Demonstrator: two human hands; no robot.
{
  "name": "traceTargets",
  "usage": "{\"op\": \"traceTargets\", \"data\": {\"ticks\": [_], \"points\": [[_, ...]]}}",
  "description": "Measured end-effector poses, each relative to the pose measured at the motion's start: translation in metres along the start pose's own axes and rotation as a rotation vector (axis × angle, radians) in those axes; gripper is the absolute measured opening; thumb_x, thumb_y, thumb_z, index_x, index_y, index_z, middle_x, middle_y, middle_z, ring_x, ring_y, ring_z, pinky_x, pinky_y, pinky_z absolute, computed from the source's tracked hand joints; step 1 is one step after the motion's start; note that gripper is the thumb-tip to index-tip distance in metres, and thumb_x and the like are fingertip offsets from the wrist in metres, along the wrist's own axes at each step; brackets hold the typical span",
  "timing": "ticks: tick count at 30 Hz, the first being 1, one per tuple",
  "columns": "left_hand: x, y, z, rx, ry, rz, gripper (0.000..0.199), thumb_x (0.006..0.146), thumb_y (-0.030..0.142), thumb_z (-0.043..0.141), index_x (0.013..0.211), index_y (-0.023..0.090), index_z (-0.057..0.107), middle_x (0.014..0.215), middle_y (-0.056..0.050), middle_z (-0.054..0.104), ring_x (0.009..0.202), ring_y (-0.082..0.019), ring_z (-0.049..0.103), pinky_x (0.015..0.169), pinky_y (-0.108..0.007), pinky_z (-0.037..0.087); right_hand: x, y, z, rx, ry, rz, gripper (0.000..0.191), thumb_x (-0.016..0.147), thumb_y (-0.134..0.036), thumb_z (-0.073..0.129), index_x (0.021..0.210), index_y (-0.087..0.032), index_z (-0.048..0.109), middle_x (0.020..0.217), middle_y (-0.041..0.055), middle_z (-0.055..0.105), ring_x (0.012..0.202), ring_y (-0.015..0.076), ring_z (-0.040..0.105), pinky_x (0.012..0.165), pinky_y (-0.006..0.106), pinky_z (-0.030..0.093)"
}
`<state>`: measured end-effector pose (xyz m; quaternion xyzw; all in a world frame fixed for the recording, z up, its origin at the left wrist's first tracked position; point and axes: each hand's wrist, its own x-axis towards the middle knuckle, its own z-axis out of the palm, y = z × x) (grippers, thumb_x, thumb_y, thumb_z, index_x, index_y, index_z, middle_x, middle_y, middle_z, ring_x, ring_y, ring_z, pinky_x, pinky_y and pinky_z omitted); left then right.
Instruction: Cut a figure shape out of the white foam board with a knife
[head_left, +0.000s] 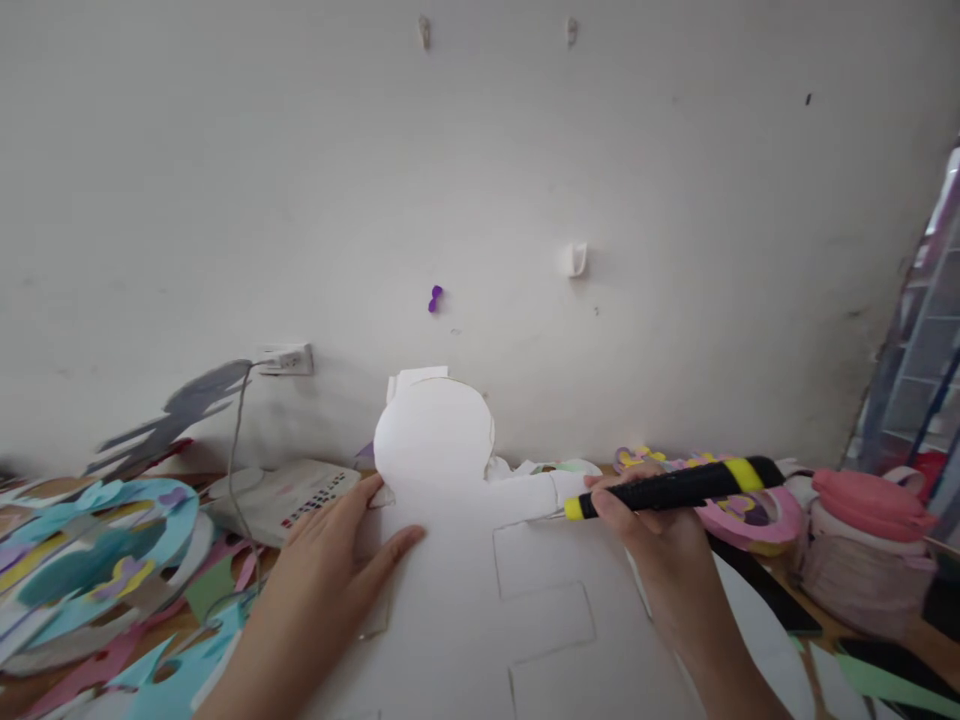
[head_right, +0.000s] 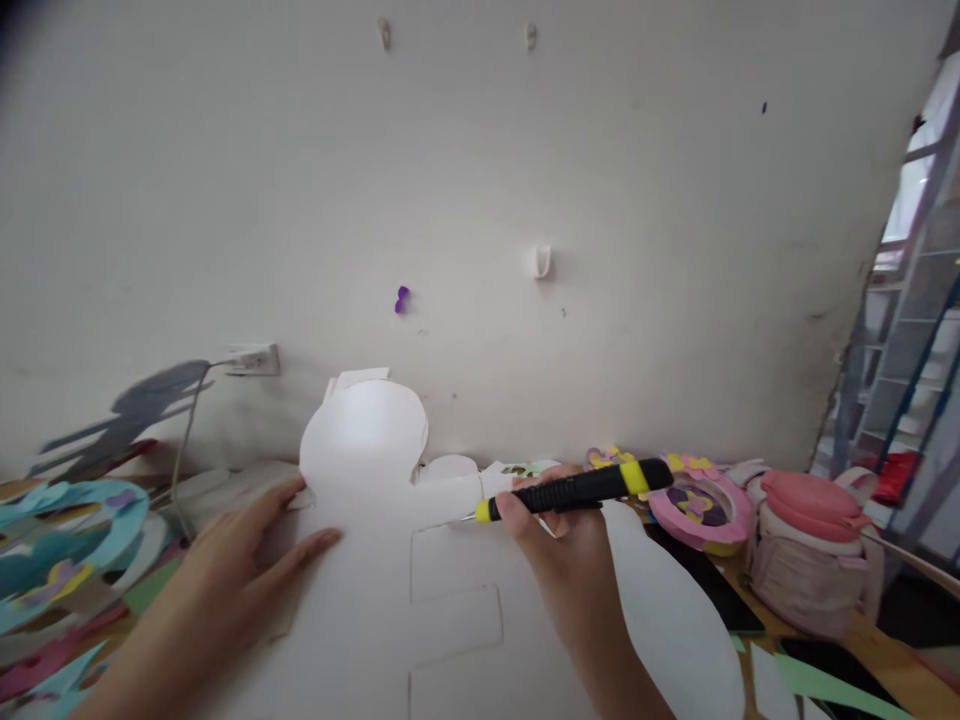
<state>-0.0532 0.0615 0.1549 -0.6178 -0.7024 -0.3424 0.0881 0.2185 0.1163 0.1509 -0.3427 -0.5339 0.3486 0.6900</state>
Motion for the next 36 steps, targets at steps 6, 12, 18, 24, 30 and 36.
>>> {"op": "traceTargets", "data": {"ticks": [6, 12, 18, 24, 30, 36], "points": [[0.000, 0.011, -0.013, -0.029, -0.034, -0.072, 0.071, 0.077, 0.064, 0.044, 0.122, 0.014, 0.064, 0.121, -0.018, 0.070, 0.113, -0.040, 0.063, 0.096, -0.056, 0.048, 0.002, -0.004, 0.004, 0.037, 0.012, 0.040, 0.031, 0.063, -0.041, 0.082, 0.071, -0.024, 0.058, 0.078, 0.0014, 0.067, 0.080, 0.0191, 0.066, 0.076, 0.032, 0.055], [-0.004, 0.004, -0.009, -0.022, 0.002, -0.051, 0.077, 0.076, 0.069, 0.044, 0.124, 0.011, 0.062, 0.122, -0.020, 0.070, 0.113, -0.040, 0.063, 0.098, -0.054, 0.048, 0.003, -0.016, 0.007, 0.024, 0.028, 0.029, 0.027, 0.057, -0.035, 0.080, 0.063, -0.024, 0.058, 0.071, 0.0000, 0.062, 0.082, 0.0214, 0.068, 0.076, 0.033, 0.057], [-0.005, 0.005, -0.009, 0.013, 0.040, -0.002, 0.074, 0.079, 0.069, 0.042, 0.122, 0.013, 0.063, 0.117, -0.018, 0.072, 0.111, -0.039, 0.065, 0.095, -0.053, 0.050, -0.005, -0.007, 0.006, -0.143, 0.066, -0.069, 0.024, 0.065, -0.037, 0.078, 0.072, -0.024, 0.059, 0.077, 0.0012, 0.063, 0.081, 0.0201, 0.064, 0.067, 0.031, 0.054], [-0.005, 0.007, -0.007, 0.065, 0.035, 0.018, 0.068, 0.082, 0.066, 0.044, 0.123, 0.015, 0.064, 0.117, -0.017, 0.072, 0.109, -0.038, 0.066, 0.093, -0.051, 0.052, -0.010, -0.001, 0.010, -0.208, 0.069, -0.188, 0.021, 0.070, -0.034, 0.076, 0.073, -0.024, 0.058, 0.077, -0.0013, 0.058, 0.074, 0.0164, 0.061, 0.070, 0.030, 0.054], [-0.005, 0.004, -0.007, 0.043, 0.014, 0.001, 0.066, 0.082, 0.064, 0.046, 0.123, 0.016, 0.063, 0.120, -0.016, 0.071, 0.111, -0.038, 0.065, 0.092, -0.049, 0.052, -0.008, -0.002, 0.006, -0.223, 0.044, -0.206, 0.024, 0.074, -0.037, 0.075, 0.073, -0.024, 0.054, 0.077, -0.0014, 0.055, 0.074, 0.0168, 0.057, 0.069, 0.031, 0.049], [-0.002, 0.000, -0.001, -0.005, 0.018, 0.022, 0.061, 0.084, 0.061, 0.047, 0.123, 0.016, 0.062, 0.116, -0.015, 0.073, 0.110, -0.036, 0.066, 0.094, -0.051, 0.051, -0.005, -0.001, 0.003, -0.229, 0.047, -0.119, 0.027, 0.075, -0.042, 0.074, 0.074, -0.024, 0.053, 0.069, -0.0038, 0.049, 0.064, 0.0154, 0.048, 0.062, 0.029, 0.042]]}}
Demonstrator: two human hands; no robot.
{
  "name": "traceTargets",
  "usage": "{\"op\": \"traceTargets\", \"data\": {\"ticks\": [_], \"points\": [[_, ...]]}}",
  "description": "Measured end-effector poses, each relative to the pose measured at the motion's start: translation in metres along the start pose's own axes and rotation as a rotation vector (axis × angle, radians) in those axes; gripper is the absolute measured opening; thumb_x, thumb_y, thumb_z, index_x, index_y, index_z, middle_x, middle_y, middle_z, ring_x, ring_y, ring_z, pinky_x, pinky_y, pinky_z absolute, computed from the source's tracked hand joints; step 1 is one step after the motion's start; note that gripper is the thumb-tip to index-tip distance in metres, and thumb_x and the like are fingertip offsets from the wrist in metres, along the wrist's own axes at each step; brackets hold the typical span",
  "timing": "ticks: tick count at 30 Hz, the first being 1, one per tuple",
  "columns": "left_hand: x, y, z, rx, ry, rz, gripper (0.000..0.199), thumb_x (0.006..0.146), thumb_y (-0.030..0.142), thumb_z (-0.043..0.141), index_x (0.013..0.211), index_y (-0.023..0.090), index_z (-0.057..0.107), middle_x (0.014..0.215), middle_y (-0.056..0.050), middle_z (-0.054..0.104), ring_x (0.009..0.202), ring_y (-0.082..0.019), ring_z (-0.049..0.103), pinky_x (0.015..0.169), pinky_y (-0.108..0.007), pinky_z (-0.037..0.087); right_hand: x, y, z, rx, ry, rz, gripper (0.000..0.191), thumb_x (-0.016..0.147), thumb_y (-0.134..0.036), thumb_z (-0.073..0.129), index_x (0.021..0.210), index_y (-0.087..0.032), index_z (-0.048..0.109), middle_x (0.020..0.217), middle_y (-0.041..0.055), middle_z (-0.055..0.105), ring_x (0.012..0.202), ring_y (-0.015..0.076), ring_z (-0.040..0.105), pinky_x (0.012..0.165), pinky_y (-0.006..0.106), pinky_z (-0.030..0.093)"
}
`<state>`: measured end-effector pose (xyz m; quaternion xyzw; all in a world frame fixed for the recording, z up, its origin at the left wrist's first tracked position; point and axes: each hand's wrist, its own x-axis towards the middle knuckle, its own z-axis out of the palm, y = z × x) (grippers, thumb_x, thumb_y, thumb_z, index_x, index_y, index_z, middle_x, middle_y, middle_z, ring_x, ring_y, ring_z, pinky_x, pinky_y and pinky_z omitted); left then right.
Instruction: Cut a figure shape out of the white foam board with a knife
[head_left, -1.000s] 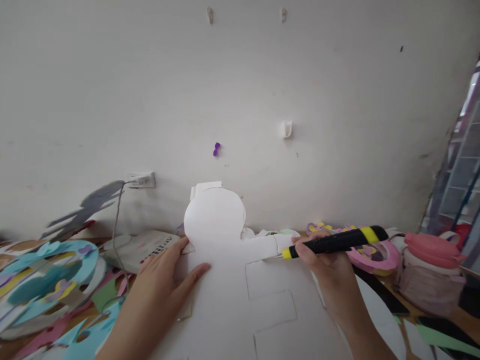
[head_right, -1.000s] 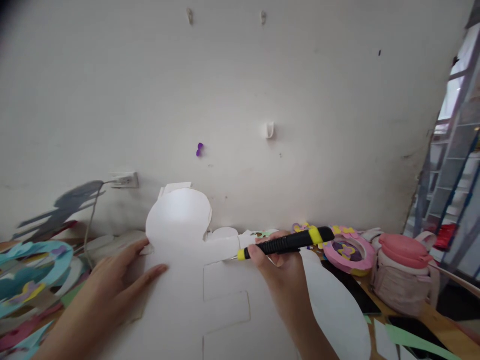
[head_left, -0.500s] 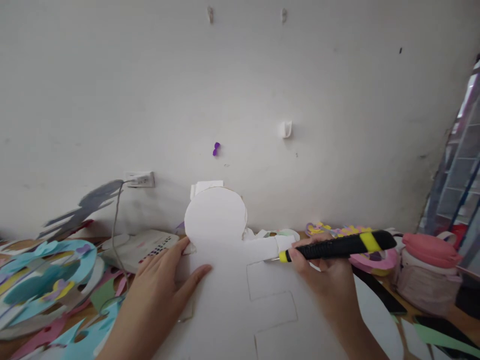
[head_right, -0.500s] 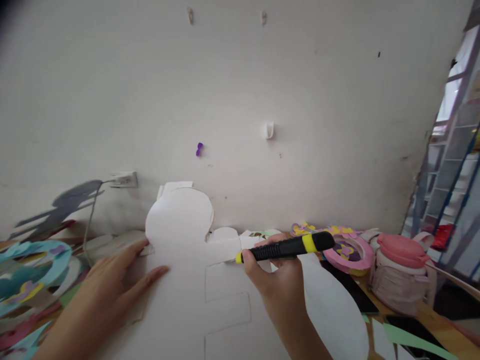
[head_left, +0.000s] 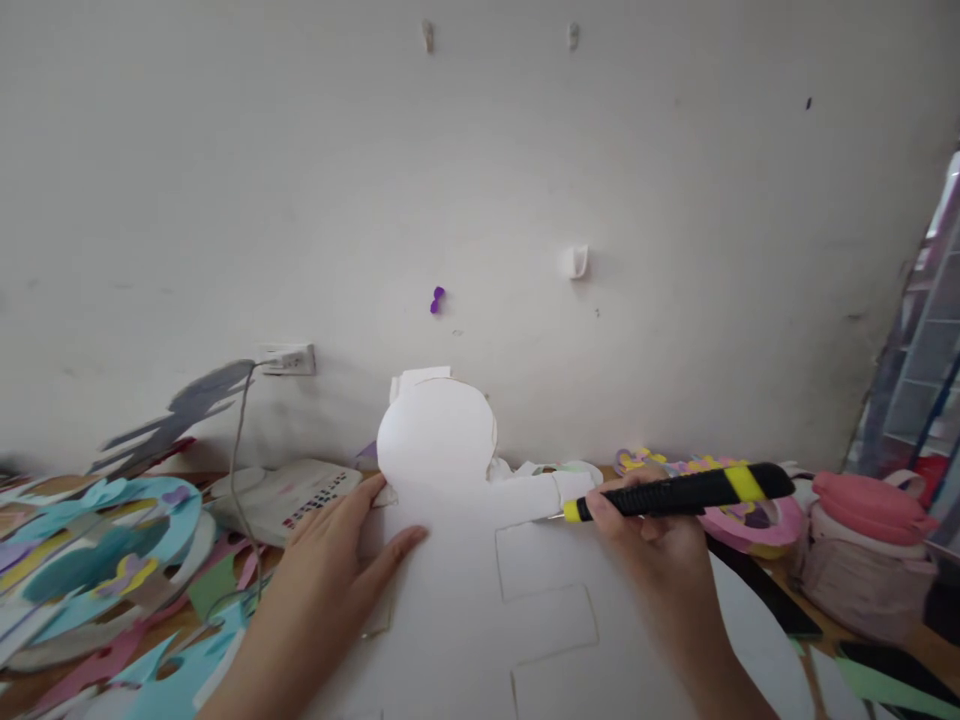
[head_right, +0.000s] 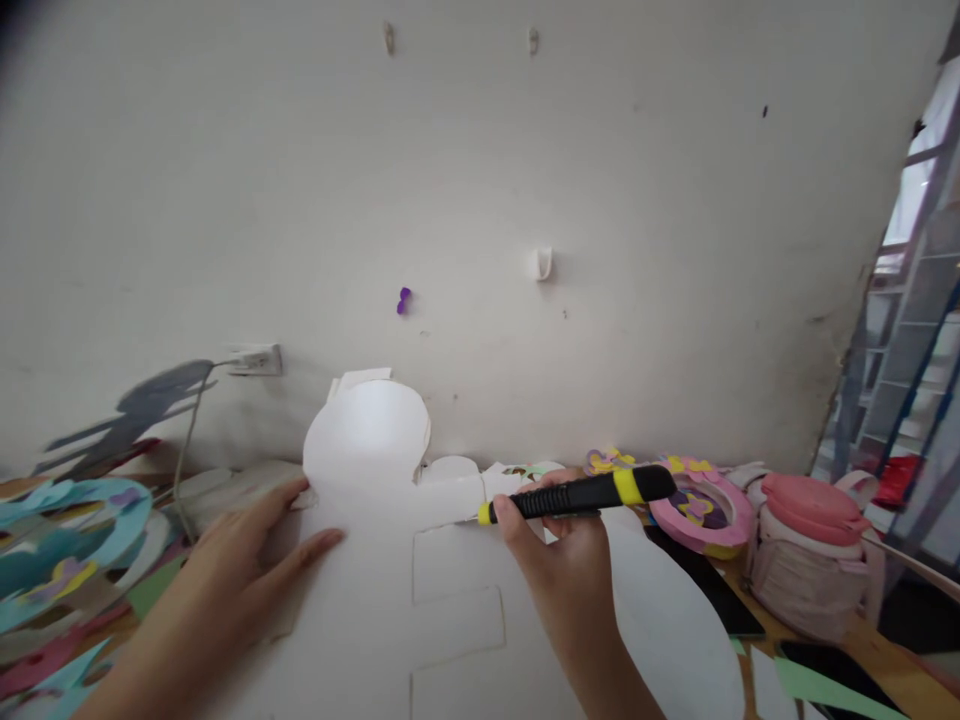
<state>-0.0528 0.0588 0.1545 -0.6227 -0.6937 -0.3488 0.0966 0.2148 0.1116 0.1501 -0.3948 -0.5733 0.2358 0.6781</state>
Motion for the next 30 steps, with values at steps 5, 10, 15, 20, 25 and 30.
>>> {"op": "traceTargets", "data": {"ticks": [5, 10, 15, 20, 25, 30], "points": [[0.001, 0.001, -0.002, -0.032, -0.020, -0.035, 0.062, 0.081, 0.061, 0.049, 0.123, 0.017, 0.062, 0.121, -0.016, 0.071, 0.113, -0.037, 0.064, 0.095, -0.052, 0.050, 0.005, -0.009, 0.003, 0.187, 0.026, 0.118, 0.030, 0.067, -0.041, 0.078, 0.073, -0.024, 0.054, 0.072, -0.0022, 0.057, 0.073, 0.0187, 0.059, 0.066, 0.030, 0.049], [0.001, 0.003, -0.005, -0.055, -0.050, -0.073, 0.064, 0.082, 0.061, 0.048, 0.124, 0.016, 0.061, 0.122, -0.017, 0.070, 0.113, -0.039, 0.063, 0.095, -0.056, 0.049, 0.012, -0.008, -0.004, 0.435, -0.002, 0.389, 0.035, 0.072, -0.053, 0.073, 0.084, -0.023, 0.058, 0.084, 0.0025, 0.063, 0.084, 0.0240, 0.064, 0.063, 0.031, 0.052], [0.000, 0.002, -0.005, -0.086, -0.048, -0.068, 0.066, 0.081, 0.063, 0.048, 0.125, 0.015, 0.061, 0.123, -0.017, 0.069, 0.115, -0.040, 0.060, 0.098, -0.057, 0.045, 0.012, -0.001, -0.008, 0.344, 0.047, 0.339, 0.038, 0.070, -0.051, 0.077, 0.088, -0.023, 0.059, 0.081, 0.0009, 0.057, 0.080, 0.0208, 0.058, 0.060, 0.027, 0.051], [0.000, 0.000, -0.006, -0.067, -0.035, -0.062, 0.064, 0.083, 0.062, 0.047, 0.126, 0.017, 0.061, 0.122, -0.016, 0.070, 0.113, -0.039, 0.061, 0.096, -0.056, 0.046, 0.011, 0.001, -0.008, 0.299, 0.028, 0.252, 0.030, 0.074, -0.047, 0.074, 0.078, -0.024, 0.055, 0.061, -0.0053, 0.042, 0.056, 0.0141, 0.041, 0.049, 0.025, 0.040], [0.000, 0.001, -0.007, -0.071, -0.035, -0.077, 0.066, 0.079, 0.064, 0.048, 0.124, 0.017, 0.062, 0.121, -0.017, 0.070, 0.112, -0.039, 0.062, 0.096, -0.055, 0.047, 0.013, 0.002, -0.010, 0.273, 0.025, 0.223, 0.032, 0.074, -0.047, 0.074, 0.073, -0.024, 0.051, 0.059, -0.0058, 0.041, 0.053, 0.0134, 0.041, 0.048, 0.026, 0.039], [0.001, 0.003, -0.011, -0.075, -0.015, -0.067, 0.068, 0.078, 0.065, 0.048, 0.122, 0.016, 0.062, 0.122, -0.017, 0.070, 0.114, -0.039, 0.063, 0.098, -0.055, 0.047, 0.013, -0.002, -0.010, 0.232, 0.071, 0.168, 0.031, 0.072, -0.045, 0.076, 0.076, -0.024, 0.054, 0.062, -0.0045, 0.050, 0.061, 0.0162, 0.053, 0.053, 0.026, 0.044]]}}
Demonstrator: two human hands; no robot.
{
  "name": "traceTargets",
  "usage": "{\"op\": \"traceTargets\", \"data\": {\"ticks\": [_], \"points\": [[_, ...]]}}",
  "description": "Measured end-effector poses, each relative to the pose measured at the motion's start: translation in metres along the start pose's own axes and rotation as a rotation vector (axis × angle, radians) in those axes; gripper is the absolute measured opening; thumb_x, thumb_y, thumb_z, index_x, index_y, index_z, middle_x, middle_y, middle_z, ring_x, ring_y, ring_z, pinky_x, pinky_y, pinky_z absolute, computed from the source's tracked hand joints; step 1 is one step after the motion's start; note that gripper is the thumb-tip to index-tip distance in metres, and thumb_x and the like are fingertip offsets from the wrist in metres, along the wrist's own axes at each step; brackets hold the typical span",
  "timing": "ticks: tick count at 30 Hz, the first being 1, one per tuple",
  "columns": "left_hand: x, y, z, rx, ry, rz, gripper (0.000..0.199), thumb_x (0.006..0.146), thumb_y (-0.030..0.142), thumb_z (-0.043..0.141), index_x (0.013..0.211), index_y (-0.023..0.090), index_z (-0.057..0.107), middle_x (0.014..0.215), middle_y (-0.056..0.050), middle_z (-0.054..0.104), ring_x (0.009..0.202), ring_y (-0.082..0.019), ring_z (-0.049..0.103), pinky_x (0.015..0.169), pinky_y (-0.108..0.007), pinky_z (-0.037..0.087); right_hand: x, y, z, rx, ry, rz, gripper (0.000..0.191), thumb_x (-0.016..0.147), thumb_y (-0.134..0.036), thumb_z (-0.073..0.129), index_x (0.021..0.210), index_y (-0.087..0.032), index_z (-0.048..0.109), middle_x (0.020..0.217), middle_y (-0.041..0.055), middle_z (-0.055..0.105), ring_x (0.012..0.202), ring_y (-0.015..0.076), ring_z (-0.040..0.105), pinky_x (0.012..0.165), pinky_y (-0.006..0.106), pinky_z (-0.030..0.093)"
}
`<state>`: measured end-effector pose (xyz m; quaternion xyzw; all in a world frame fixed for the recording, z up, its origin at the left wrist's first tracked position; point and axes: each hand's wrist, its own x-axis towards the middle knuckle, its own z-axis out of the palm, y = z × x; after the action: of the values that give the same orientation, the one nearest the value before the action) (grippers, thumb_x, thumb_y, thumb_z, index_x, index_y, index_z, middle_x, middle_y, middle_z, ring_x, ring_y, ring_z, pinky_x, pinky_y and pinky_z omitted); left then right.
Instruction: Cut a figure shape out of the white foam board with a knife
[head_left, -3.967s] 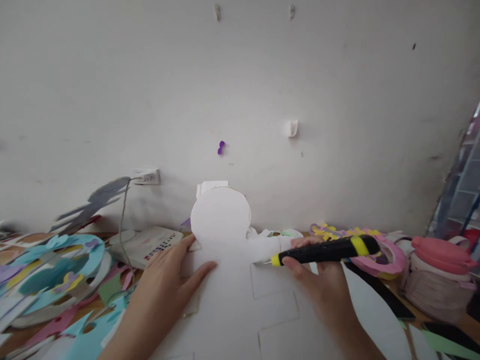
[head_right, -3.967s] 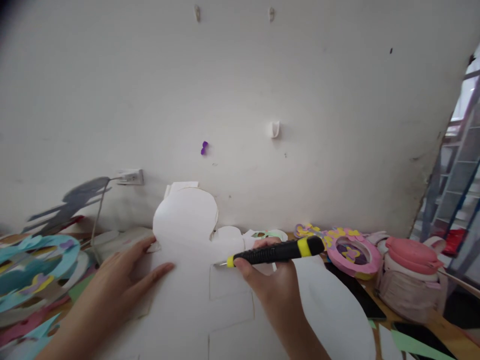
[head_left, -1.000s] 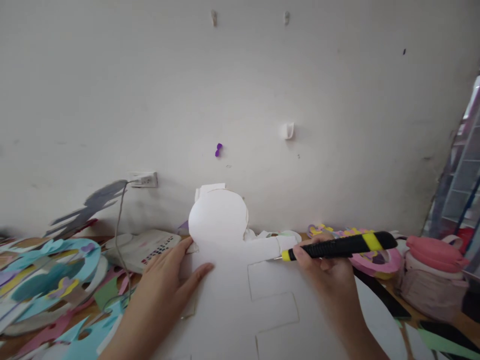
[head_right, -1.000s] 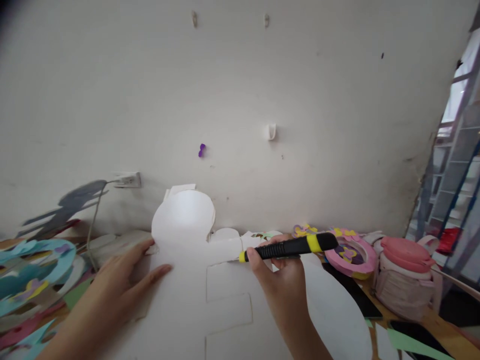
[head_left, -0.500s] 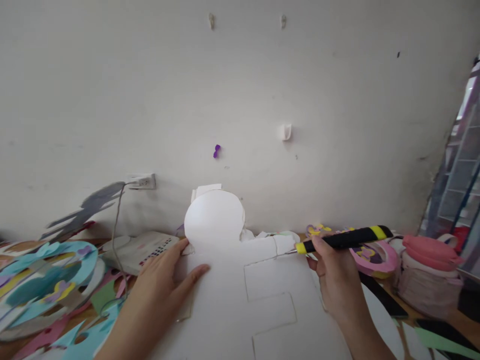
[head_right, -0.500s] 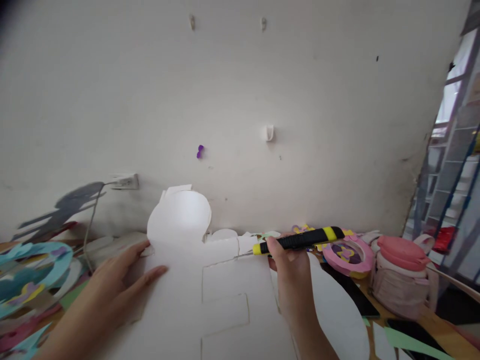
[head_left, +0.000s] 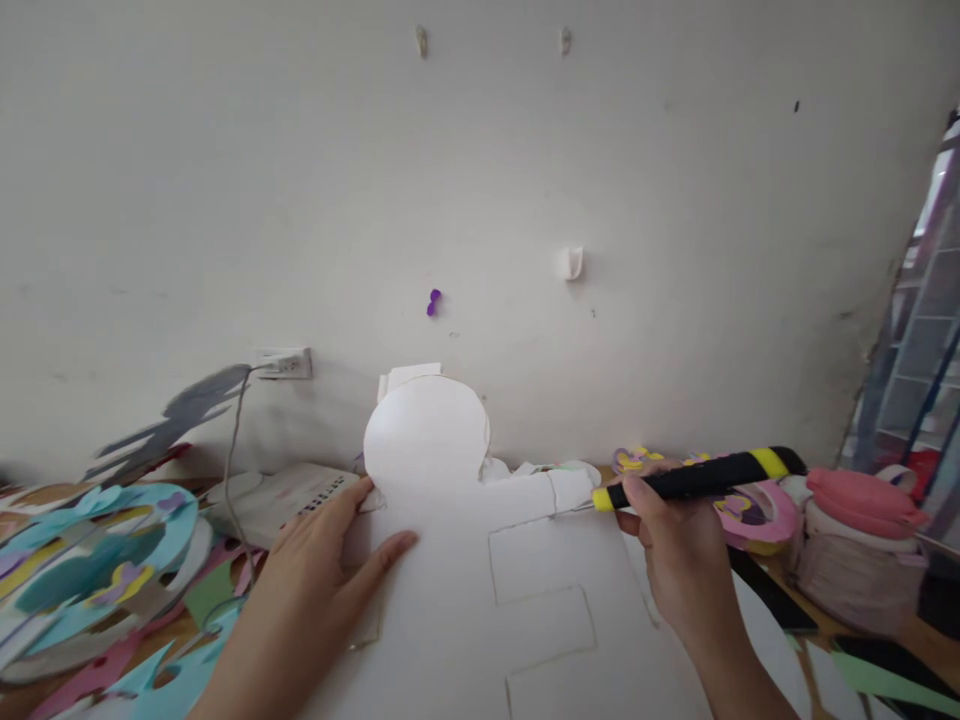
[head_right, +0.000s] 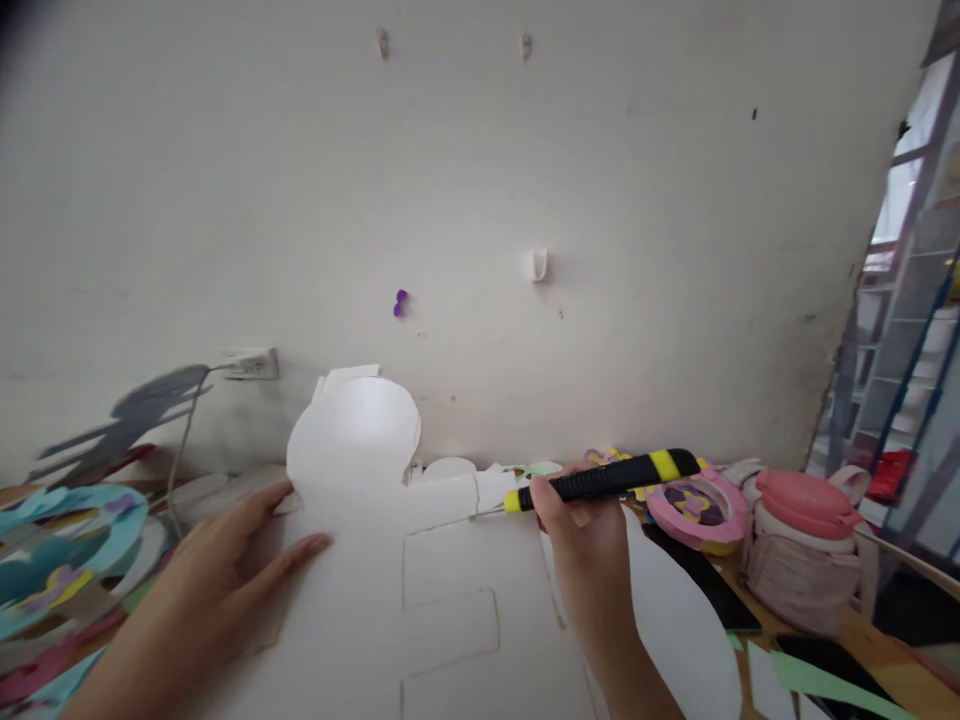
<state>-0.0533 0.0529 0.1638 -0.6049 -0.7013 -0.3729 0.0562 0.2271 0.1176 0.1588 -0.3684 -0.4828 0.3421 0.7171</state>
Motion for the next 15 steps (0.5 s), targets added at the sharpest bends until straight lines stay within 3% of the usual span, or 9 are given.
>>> {"op": "traceTargets", "data": {"ticks": [3, 8, 15], "points": [[-0.001, 0.002, -0.001, 0.024, -0.007, 0.006, 0.069, 0.077, 0.066, 0.048, 0.122, 0.015, 0.062, 0.120, -0.017, 0.071, 0.113, -0.040, 0.063, 0.097, -0.054, 0.048, -0.003, -0.007, 0.003, -0.065, 0.002, -0.142, 0.024, 0.071, -0.037, 0.076, 0.074, -0.024, 0.057, 0.069, -0.0016, 0.059, 0.070, 0.0179, 0.060, 0.063, 0.029, 0.051], [-0.001, 0.006, 0.000, 0.070, -0.031, -0.011, 0.071, 0.077, 0.065, 0.046, 0.124, 0.014, 0.062, 0.123, -0.017, 0.070, 0.115, -0.040, 0.062, 0.098, -0.055, 0.047, -0.005, -0.012, 0.009, -0.145, -0.091, -0.318, 0.015, 0.071, -0.029, 0.071, 0.068, -0.024, 0.058, 0.066, -0.0020, 0.057, 0.062, 0.0163, 0.058, 0.064, 0.031, 0.054], [0.000, 0.002, 0.004, 0.071, -0.070, -0.017, 0.071, 0.078, 0.064, 0.046, 0.125, 0.014, 0.062, 0.123, -0.018, 0.069, 0.116, -0.039, 0.062, 0.098, -0.053, 0.047, 0.001, -0.002, 0.004, -0.127, -0.141, -0.209, 0.022, 0.071, -0.036, 0.076, 0.072, -0.025, 0.057, 0.072, -0.0016, 0.058, 0.070, 0.0177, 0.060, 0.071, 0.033, 0.054]]}}
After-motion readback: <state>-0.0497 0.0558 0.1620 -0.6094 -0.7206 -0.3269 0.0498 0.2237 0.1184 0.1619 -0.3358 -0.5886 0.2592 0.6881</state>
